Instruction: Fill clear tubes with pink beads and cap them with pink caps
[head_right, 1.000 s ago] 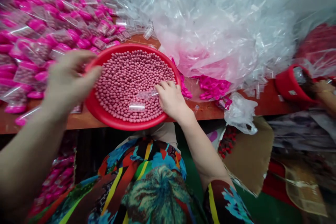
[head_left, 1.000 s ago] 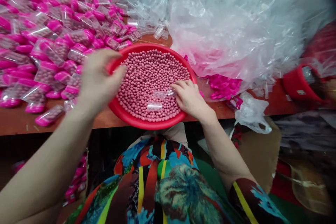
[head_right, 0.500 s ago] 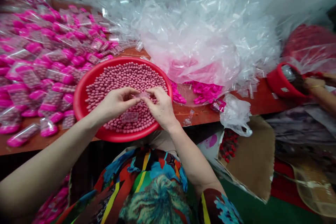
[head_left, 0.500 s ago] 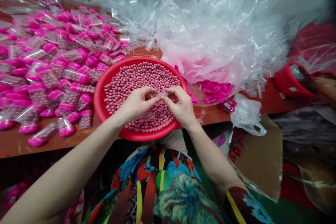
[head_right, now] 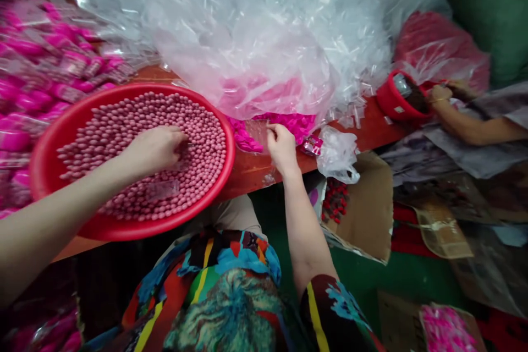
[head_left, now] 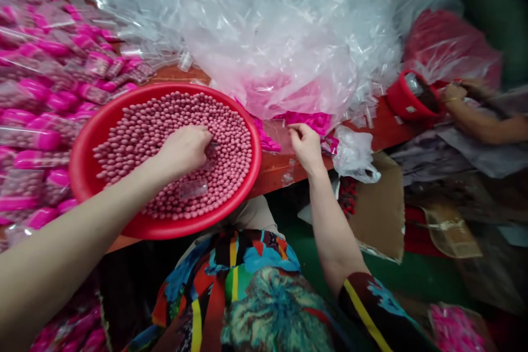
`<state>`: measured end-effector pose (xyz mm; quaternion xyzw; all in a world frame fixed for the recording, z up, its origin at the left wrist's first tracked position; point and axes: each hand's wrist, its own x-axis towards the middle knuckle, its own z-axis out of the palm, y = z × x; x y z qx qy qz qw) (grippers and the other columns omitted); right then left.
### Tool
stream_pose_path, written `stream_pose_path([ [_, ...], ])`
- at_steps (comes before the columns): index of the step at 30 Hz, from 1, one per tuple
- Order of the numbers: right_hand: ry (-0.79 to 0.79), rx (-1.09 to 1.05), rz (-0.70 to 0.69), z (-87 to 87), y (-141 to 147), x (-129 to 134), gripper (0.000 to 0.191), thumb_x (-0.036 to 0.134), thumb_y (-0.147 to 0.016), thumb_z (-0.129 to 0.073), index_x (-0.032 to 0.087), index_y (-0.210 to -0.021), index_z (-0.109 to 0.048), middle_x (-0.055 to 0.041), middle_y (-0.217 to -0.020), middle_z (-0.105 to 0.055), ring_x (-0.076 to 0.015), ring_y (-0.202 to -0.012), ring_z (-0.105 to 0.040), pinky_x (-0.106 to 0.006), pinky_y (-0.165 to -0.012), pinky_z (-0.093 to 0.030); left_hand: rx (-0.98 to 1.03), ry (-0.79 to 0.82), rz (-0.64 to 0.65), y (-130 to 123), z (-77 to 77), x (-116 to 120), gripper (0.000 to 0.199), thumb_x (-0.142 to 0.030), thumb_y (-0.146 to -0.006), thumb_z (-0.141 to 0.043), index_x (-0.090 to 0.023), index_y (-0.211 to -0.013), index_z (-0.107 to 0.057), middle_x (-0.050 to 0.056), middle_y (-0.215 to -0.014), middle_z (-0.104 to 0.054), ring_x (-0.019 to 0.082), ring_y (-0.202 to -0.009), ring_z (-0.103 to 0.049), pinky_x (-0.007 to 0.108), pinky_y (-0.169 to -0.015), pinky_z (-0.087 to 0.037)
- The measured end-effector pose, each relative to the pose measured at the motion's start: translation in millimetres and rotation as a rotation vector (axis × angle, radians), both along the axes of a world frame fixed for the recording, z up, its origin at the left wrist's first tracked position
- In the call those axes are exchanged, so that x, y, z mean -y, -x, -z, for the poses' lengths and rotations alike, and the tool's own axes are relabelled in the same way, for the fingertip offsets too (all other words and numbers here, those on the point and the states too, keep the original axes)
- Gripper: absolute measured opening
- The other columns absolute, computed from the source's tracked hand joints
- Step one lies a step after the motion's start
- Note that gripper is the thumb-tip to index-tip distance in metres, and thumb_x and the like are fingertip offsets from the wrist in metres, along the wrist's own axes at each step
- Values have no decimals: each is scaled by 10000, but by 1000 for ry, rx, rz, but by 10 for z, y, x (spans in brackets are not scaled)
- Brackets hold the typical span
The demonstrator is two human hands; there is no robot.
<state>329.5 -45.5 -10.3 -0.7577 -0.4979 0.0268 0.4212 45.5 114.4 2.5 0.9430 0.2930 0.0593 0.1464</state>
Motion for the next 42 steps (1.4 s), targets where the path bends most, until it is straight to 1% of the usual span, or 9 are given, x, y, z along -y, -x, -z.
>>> stream_pose_path([
  [4,373,190,-110,334,-149,-18,307,215,-881,-670,151,-1173,-741,-162,-1162,-726,-289,-1066,-676,-465,-1033,-507,82,221,-93,-176,54,160,160,-113,-620,-623,-196,-734,-699,39,-712,-657,246,-776,-647,318,-727,-500],
  [10,261,130,-54,544,-47,-71,437,300,-898,-647,125,-1298,-645,-163,-1144,-721,-266,-1004,-667,-440,-964,-535,529,1040,-222,46,-104,334,343,-267,-607,-848,-193,-941,-812,26,-827,-754,182,-714,-674,268,-655,-534],
  [14,-55,-316,4,378,-32,-94,450,491,-823,-728,164,-1127,-683,-11,-811,-677,-165,-693,-602,-316,-685,-526,755,1242,-270,324,-280,525,379,-292,-667,-897,-190,-1024,-818,100,-1097,-790,225,-970,-729,298,-807,-590],
  [19,-249,-799,-211,-61,352,-196,365,427,-823,-752,247,-1128,-660,31,-855,-669,-93,-596,-562,-234,-551,-456,898,1466,-299,519,-318,729,435,-279,-800,-822,-177,-1216,-747,161,-1186,-763,232,-983,-744,301,-755,-601],
  [25,-189,-835,-351,-276,812,-274,278,409,-842,-734,247,-1057,-664,58,-792,-613,-71,-576,-522,-215,-547,-455,931,1167,-442,506,-291,536,298,-245,-750,-834,-111,-967,-680,101,-866,-729,193,-714,-736,270,-642,-561],
  [30,-158,-662,-327,-249,941,-177,262,406,-894,-686,216,-1074,-678,45,-759,-607,-99,-619,-540,-253,-623,-495,578,883,-551,522,-254,291,368,-404,-806,-784,-156,-1058,-681,73,-742,-712,218,-537,-667,289,-532,-458],
  [35,-130,-564,-349,-227,985,-147,266,417,-925,-665,225,-1107,-692,24,-820,-647,-125,-678,-573,-287,-680,-513,185,93,-217,516,-165,193,418,-140,-833,-610,-190,-1238,-699,108,-1236,-696,260,-1099,-683,305,-901,-517],
  [38,-114,-580,-348,-234,991,-157,282,407,-904,-693,214,-1111,-695,20,-824,-660,-129,-697,-581,-296,-707,-519,-15,-27,-53,409,-135,158,361,-101,-860,-529,-143,-1165,-717,144,-1248,-658,255,-1118,-661,313,-939,-501],
  [42,-111,-593,-329,-244,976,-146,285,406,-888,-712,211,-1095,-702,13,-842,-679,-131,-709,-589,-303,-731,-534,-144,-80,-87,307,-164,98,257,-139,-926,-478,-107,-989,-725,168,-1099,-681,269,-1009,-670,339,-897,-500],
])
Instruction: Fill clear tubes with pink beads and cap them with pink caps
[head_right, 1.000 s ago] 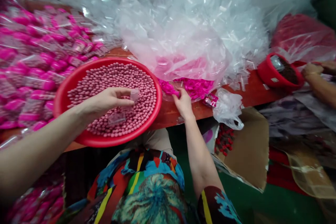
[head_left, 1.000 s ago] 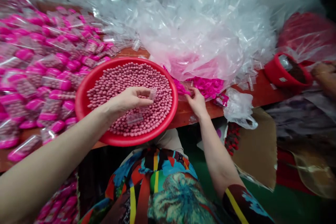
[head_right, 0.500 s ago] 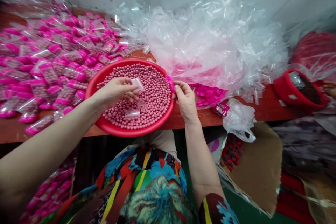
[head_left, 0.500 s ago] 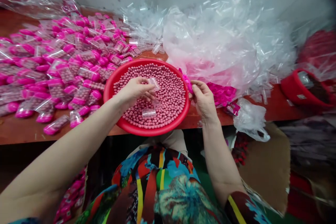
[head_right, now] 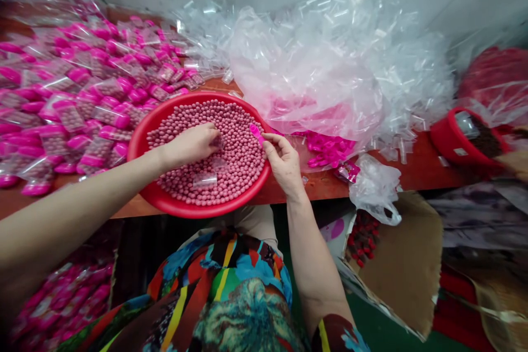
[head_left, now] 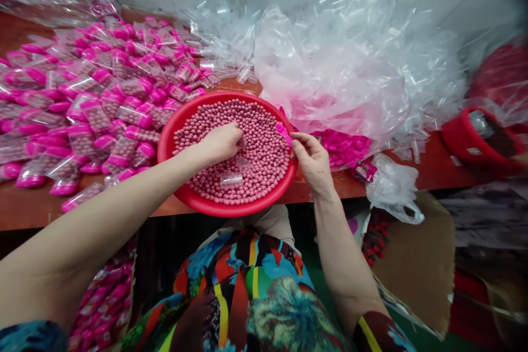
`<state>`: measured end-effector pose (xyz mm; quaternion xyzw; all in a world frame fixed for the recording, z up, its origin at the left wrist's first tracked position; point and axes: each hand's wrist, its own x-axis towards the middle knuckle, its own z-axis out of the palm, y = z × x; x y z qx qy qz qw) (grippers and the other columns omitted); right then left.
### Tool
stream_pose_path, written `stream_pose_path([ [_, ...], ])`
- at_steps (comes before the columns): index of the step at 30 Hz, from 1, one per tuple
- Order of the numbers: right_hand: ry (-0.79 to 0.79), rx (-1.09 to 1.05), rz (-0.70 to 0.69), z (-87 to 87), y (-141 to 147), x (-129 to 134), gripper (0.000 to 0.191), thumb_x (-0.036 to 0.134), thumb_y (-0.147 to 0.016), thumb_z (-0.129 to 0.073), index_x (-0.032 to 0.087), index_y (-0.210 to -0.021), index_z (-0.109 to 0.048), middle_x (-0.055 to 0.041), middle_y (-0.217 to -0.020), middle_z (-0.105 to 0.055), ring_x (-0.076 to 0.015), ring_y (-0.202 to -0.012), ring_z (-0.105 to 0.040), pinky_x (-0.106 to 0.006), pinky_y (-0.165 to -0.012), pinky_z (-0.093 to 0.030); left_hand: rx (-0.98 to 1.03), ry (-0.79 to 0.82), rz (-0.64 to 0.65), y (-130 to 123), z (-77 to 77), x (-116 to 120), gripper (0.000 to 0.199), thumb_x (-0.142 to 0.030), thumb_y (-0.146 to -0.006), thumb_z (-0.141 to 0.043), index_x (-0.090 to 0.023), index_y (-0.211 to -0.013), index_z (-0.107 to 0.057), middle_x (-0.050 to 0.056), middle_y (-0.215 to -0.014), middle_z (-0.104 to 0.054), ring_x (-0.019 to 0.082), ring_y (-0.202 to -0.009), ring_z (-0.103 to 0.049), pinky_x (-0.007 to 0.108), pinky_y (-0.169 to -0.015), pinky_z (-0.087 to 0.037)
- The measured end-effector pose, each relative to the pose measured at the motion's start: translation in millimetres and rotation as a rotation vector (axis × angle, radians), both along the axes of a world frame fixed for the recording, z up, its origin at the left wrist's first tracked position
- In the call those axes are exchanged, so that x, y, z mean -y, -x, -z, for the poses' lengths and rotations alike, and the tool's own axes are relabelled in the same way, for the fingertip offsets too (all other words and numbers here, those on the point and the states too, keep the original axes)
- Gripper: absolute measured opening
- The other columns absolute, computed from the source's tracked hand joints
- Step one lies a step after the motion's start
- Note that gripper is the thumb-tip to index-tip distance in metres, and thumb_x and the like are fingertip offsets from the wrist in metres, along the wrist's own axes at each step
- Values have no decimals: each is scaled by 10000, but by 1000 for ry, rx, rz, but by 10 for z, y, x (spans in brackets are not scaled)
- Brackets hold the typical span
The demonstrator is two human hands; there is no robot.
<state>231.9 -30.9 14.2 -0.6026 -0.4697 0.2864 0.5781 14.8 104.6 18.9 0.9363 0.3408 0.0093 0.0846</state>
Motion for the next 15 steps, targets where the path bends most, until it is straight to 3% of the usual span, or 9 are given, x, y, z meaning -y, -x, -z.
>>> stream_pose_path([
  [4,-34,-43,14,33,-32,3,273,399,-898,-717,215,-1099,-710,19,-832,-677,-122,-695,-590,-286,-710,-534,-45,-55,51,-81,29,-7,341,-78,-946,-392,-74,-995,-729,203,-1061,-684,283,-979,-675,351,-862,-488],
  [8,-83,-136,4,65,-53,-20,226,356,-897,-742,234,-1086,-719,36,-825,-664,-95,-679,-599,-246,-688,-526,114,93,23,-300,218,30,257,-61,-851,-508,-79,-970,-734,179,-1072,-697,274,-981,-671,333,-869,-494],
  [11,-117,-225,-25,40,-32,-29,197,333,-897,-748,259,-1077,-720,50,-790,-655,-84,-662,-614,-223,-668,-527,383,428,-110,-376,314,34,196,-125,-775,-640,-111,-943,-740,97,-956,-718,255,-926,-670,324,-841,-512],
  [15,-69,-473,-143,-25,77,-49,210,344,-839,-804,256,-1012,-724,45,-810,-695,-81,-643,-622,-217,-661,-551,844,997,-248,-167,200,135,383,-270,-738,-783,-128,-1088,-725,49,-978,-723,193,-887,-665,309,-824,-522],
])
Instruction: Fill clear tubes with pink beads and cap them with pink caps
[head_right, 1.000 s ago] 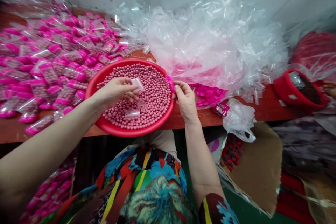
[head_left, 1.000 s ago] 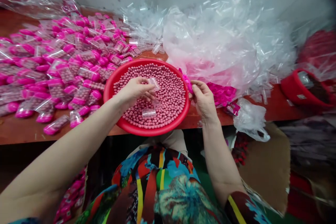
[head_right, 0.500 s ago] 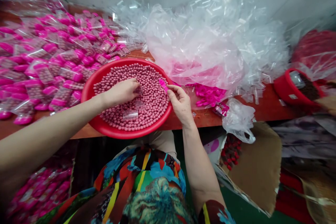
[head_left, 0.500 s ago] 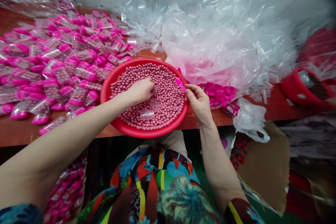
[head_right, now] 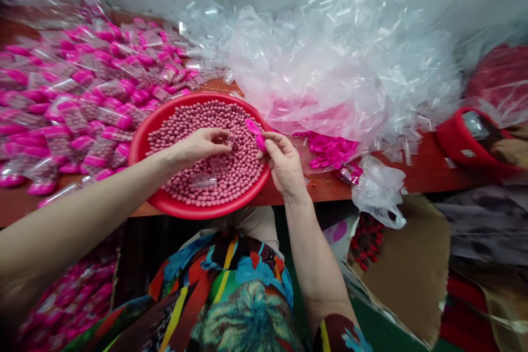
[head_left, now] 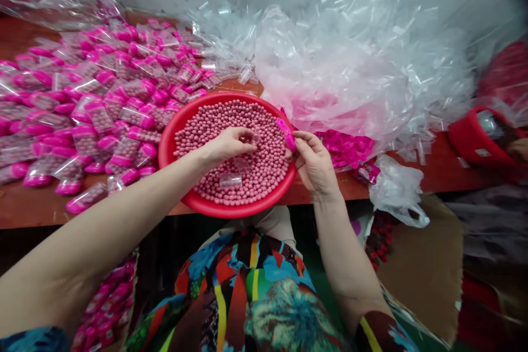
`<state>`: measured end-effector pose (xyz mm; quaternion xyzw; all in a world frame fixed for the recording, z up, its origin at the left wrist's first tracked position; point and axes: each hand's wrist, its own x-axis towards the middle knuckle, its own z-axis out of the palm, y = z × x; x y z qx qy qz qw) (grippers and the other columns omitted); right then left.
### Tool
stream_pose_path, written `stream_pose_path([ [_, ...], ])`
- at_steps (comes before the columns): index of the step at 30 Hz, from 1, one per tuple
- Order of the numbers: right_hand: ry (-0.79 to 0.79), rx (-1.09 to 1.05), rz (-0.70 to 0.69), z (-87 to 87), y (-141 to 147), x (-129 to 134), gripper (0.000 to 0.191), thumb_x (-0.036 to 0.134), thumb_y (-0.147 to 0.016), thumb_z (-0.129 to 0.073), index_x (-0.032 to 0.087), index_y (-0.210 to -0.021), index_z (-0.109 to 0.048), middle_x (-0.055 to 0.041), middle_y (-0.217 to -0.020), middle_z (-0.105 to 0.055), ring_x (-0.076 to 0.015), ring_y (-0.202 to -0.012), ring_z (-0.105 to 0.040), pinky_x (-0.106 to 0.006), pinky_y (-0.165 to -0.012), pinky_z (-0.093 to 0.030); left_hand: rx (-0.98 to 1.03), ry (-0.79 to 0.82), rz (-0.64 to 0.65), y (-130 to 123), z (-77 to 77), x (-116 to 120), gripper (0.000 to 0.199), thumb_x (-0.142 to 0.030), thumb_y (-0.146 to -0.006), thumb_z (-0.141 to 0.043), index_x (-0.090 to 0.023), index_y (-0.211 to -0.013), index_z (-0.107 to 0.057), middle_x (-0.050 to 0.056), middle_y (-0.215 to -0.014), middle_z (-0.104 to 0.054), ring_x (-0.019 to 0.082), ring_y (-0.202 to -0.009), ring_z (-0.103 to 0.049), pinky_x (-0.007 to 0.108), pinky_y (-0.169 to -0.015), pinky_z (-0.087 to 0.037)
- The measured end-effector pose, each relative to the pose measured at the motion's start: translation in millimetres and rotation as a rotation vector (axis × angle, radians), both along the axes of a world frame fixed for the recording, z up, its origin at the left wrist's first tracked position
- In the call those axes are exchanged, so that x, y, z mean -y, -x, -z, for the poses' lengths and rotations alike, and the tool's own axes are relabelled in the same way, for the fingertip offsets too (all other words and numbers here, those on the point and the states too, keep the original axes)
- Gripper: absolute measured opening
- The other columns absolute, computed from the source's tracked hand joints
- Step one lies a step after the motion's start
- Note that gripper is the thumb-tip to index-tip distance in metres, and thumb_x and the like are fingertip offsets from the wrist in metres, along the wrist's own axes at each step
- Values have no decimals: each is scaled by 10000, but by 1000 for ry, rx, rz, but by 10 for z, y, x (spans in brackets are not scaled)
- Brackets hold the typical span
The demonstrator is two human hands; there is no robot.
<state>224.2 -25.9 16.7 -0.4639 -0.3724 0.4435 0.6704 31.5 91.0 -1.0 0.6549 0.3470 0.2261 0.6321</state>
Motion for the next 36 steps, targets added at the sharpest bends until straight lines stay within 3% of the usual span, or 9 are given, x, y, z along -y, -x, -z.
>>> stream_pose_path([
  [5,131,-260,-117,-16,188,-75,333,333,-723,-894,235,-983,-710,40,-883,-721,-75,-676,-627,-200,-647,-555,231,250,19,355,-203,252,561,-375,-783,-793,-165,-1287,-665,97,-1125,-714,208,-973,-673,374,-883,-541],
  [7,134,-230,-102,-3,243,-81,359,308,-690,-912,227,-974,-708,47,-862,-708,-69,-672,-620,-194,-648,-547,112,61,-11,408,-201,231,470,-386,-819,-736,-155,-1225,-692,103,-1090,-716,241,-983,-666,410,-898,-538],
  [11,73,-38,-22,46,309,-46,356,324,-707,-901,220,-984,-703,52,-830,-678,-66,-657,-607,-193,-632,-523,-376,-622,-48,300,-90,-3,97,-203,-793,-646,-136,-776,-714,143,-938,-688,315,-1053,-617,433,-961,-482],
  [14,26,62,38,88,342,-31,350,342,-764,-868,236,-1043,-686,41,-890,-682,-71,-687,-611,-207,-665,-528,-491,-727,52,65,19,-103,135,-85,-730,-609,-151,-615,-639,155,-839,-667,313,-994,-630,408,-939,-473],
  [20,10,-27,30,73,322,-41,400,383,-850,-788,300,-1215,-648,11,-1057,-746,-100,-749,-642,-226,-647,-537,-364,-529,76,-149,87,-43,44,-120,-716,-680,-133,-741,-713,71,-786,-702,236,-790,-656,323,-764,-503],
  [25,66,-118,-1,25,261,-49,317,334,-804,-826,259,-1083,-693,12,-991,-763,-101,-719,-625,-229,-620,-519,204,176,4,172,-56,27,322,-234,-705,-839,-137,-1006,-777,61,-931,-761,189,-856,-683,335,-866,-533],
  [28,58,-116,-32,22,286,-81,333,349,-796,-843,256,-1085,-706,12,-978,-766,-94,-720,-620,-216,-622,-507,372,408,7,351,-148,180,310,-235,-737,-859,-148,-1023,-776,83,-1027,-761,190,-936,-690,378,-928,-549],
  [32,30,0,-42,4,374,-138,361,395,-799,-843,254,-1109,-723,12,-970,-750,-95,-734,-614,-227,-675,-520,513,594,-22,435,-238,437,237,-186,-866,-746,-133,-1097,-759,126,-1091,-764,222,-1000,-715,431,-955,-579],
  [36,4,272,-23,-62,481,-148,318,442,-859,-781,250,-1111,-742,-2,-1012,-745,-116,-762,-626,-271,-735,-546,545,653,-91,430,-259,629,209,-146,-933,-643,-127,-1121,-732,127,-1015,-771,226,-901,-739,374,-802,-619],
])
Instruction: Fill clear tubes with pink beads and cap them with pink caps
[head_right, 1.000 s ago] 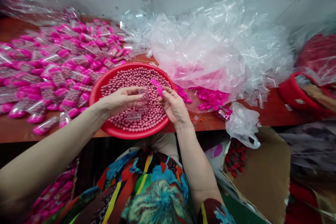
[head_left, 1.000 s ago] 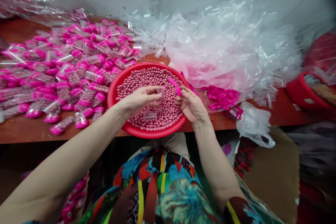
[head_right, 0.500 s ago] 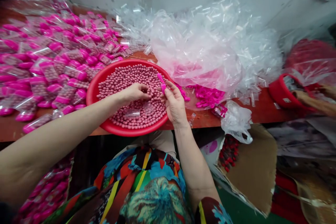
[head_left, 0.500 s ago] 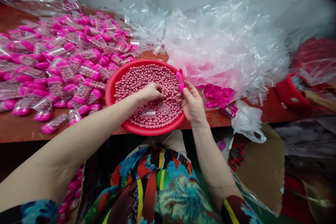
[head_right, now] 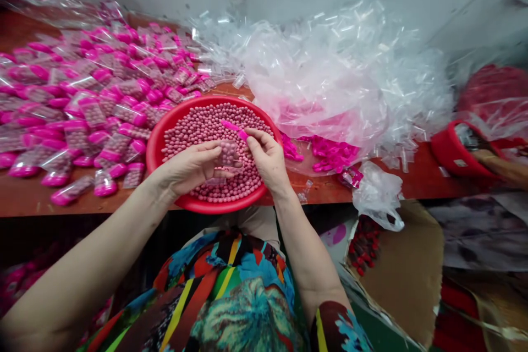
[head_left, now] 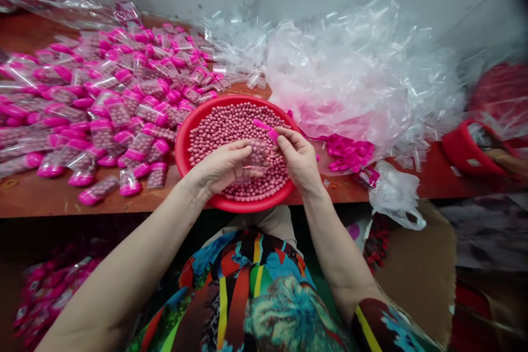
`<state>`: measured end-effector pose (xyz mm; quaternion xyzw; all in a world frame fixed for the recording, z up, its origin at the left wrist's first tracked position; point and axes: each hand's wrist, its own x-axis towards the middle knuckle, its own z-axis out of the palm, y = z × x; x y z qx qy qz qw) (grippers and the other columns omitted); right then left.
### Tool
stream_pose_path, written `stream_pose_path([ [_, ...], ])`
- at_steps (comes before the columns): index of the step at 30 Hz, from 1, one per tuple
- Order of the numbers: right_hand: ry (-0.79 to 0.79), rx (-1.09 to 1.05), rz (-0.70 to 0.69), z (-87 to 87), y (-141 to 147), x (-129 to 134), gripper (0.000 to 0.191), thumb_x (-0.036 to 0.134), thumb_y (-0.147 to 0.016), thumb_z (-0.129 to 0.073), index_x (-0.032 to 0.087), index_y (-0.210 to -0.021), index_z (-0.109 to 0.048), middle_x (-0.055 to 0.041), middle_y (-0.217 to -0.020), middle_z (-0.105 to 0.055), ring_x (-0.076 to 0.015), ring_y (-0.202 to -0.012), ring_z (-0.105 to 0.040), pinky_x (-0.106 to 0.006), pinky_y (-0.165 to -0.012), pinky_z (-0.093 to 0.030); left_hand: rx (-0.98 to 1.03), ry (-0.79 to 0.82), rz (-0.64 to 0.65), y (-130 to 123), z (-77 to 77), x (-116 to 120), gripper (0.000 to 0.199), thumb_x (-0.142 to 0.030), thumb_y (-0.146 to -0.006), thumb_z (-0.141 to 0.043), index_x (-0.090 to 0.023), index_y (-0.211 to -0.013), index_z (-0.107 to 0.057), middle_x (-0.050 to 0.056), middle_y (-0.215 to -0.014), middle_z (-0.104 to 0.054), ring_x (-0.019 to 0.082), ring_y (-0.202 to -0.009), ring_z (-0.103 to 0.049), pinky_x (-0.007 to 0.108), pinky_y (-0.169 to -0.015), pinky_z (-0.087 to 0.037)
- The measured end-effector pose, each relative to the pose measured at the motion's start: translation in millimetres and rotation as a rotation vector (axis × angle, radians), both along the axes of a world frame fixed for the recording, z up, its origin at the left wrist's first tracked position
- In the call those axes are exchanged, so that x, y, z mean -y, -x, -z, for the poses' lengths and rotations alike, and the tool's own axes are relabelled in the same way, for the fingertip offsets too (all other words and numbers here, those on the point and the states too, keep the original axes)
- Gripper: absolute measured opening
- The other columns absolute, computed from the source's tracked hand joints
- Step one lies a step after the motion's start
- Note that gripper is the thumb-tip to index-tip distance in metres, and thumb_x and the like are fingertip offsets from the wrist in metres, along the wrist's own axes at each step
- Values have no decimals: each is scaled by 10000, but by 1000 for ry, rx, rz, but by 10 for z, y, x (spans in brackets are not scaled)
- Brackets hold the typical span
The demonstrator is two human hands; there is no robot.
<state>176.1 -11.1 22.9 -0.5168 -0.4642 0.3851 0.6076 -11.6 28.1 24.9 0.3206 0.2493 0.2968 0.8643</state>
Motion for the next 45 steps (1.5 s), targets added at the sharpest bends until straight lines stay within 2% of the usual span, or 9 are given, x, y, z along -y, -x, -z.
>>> stream_pose_path([
  [10,-193,475,-40,19,224,108,174,346,-976,-638,255,-1064,-757,-51,-1061,-712,-201,-1046,-658,-381,-955,-555,43,-23,-202,-86,189,259,147,-223,-871,-740,-141,-993,-745,73,-983,-741,128,-792,-656,204,-639,-489],
  [22,-189,456,77,93,403,265,166,291,-978,-635,272,-1048,-784,-48,-998,-702,-202,-998,-655,-386,-908,-583,-16,-144,-389,-184,198,415,247,-297,-855,-733,-146,-1049,-719,76,-1133,-744,200,-1059,-678,313,-946,-542],
  [28,-261,585,99,99,500,360,235,276,-1016,-561,265,-1124,-769,-78,-1022,-705,-230,-1016,-655,-437,-940,-586,-22,-132,-428,-168,206,417,212,-300,-821,-754,-167,-981,-716,48,-1057,-745,181,-1003,-672,295,-927,-529],
  [31,-223,517,41,73,436,371,236,367,-1018,-579,275,-1098,-781,-73,-1044,-716,-236,-1046,-656,-441,-967,-578,-23,-151,-425,-145,178,430,207,-313,-819,-777,-183,-975,-734,28,-989,-735,157,-930,-656,274,-888,-518],
  [33,-123,330,2,63,361,321,291,474,-1021,-578,278,-1050,-790,-54,-1031,-729,-217,-1025,-669,-412,-966,-577,-31,-193,-395,-128,154,447,209,-317,-809,-808,-183,-958,-749,17,-923,-717,137,-843,-628,257,-829,-507],
  [36,122,-8,-84,53,285,157,508,685,-986,-523,253,-1050,-784,-48,-991,-744,-189,-930,-693,-359,-882,-602,-33,-233,-241,-96,137,466,228,-328,-782,-847,-165,-917,-763,19,-835,-684,119,-711,-565,254,-707,-471],
  [39,295,-145,-284,10,281,-4,692,826,-911,-487,214,-1054,-778,-68,-920,-742,-208,-878,-710,-346,-760,-626,-31,-175,-90,-60,141,451,245,-342,-759,-865,-150,-869,-759,7,-713,-627,105,-611,-503,248,-591,-395],
  [41,253,-139,-324,-41,278,-32,671,809,-921,-493,222,-1091,-770,-64,-920,-743,-219,-924,-721,-361,-790,-632,-19,-101,-94,-40,145,422,244,-339,-748,-868,-149,-851,-756,-1,-679,-605,95,-585,-482,240,-560,-364],
  [45,1,134,-258,-92,184,124,424,607,-1002,-560,294,-1245,-711,-44,-1173,-748,-225,-1173,-685,-440,-1080,-550,24,42,-158,-25,149,352,236,-307,-747,-860,-155,-905,-775,15,-764,-661,94,-624,-526,219,-545,-379],
])
